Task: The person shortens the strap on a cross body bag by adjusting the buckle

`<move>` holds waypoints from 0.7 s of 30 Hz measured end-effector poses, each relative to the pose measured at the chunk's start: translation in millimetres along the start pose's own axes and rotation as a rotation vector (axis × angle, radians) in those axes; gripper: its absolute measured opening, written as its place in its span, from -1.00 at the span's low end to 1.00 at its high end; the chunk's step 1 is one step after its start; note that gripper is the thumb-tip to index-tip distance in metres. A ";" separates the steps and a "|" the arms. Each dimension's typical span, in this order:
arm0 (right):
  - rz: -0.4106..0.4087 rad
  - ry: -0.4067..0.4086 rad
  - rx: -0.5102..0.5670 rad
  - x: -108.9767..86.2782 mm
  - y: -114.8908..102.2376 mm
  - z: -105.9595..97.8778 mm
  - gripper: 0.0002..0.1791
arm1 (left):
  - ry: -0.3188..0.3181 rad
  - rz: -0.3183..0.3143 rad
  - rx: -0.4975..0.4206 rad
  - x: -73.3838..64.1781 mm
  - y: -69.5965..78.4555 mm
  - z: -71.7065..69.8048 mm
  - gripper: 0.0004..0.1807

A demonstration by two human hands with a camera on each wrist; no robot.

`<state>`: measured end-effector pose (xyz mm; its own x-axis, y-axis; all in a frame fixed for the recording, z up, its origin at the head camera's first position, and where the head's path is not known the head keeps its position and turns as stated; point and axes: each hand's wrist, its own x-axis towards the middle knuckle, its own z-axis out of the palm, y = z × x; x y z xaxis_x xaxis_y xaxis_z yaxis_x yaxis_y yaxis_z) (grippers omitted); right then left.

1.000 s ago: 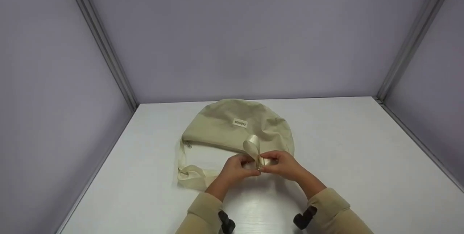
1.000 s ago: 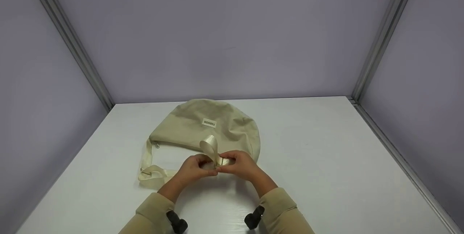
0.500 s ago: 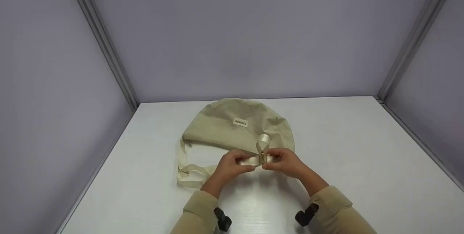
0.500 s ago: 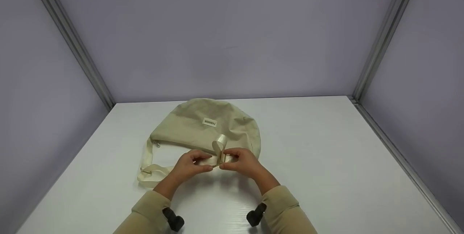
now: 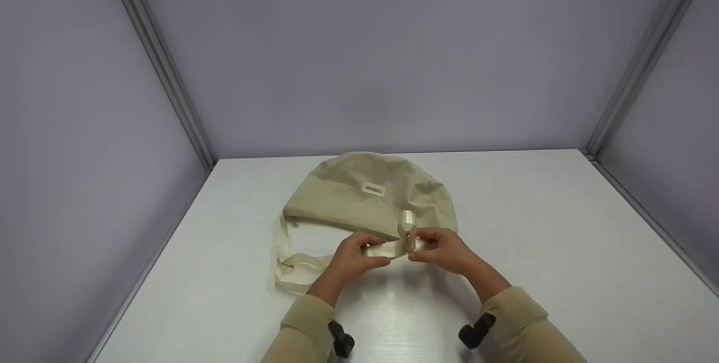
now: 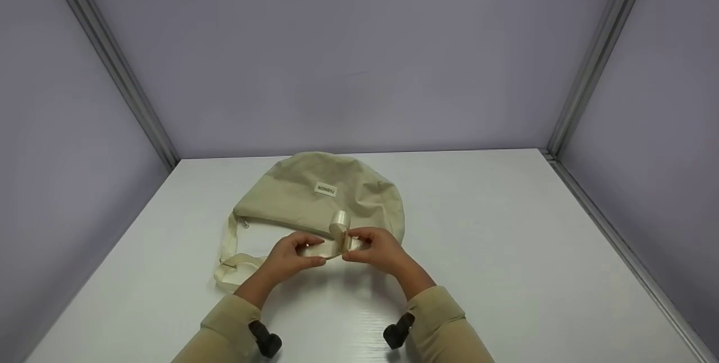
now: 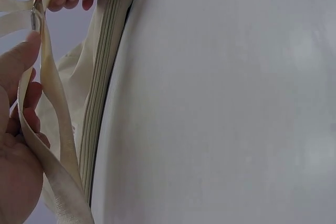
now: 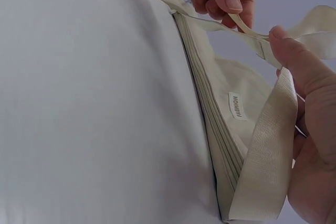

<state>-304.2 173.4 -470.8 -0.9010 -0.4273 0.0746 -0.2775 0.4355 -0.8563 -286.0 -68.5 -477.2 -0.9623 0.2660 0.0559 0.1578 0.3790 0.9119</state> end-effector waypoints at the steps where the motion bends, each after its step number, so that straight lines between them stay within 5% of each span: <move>1: 0.001 0.002 -0.001 0.1 -0.1 -0.4 -0.53 | -0.004 0.002 -0.002 -0.2 -0.3 -0.7 -0.63; 21: 0.033 -0.002 0.031 0.9 -0.1 -6.5 -0.43 | -0.048 -0.008 -0.059 -1.6 -7.6 -14.1 -0.58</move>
<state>-307.1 178.1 -467.4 -0.9088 -0.4147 0.0451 -0.2372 0.4248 -0.8736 -288.8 -84.3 -478.5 -0.9515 0.3061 0.0302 0.1353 0.3286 0.9347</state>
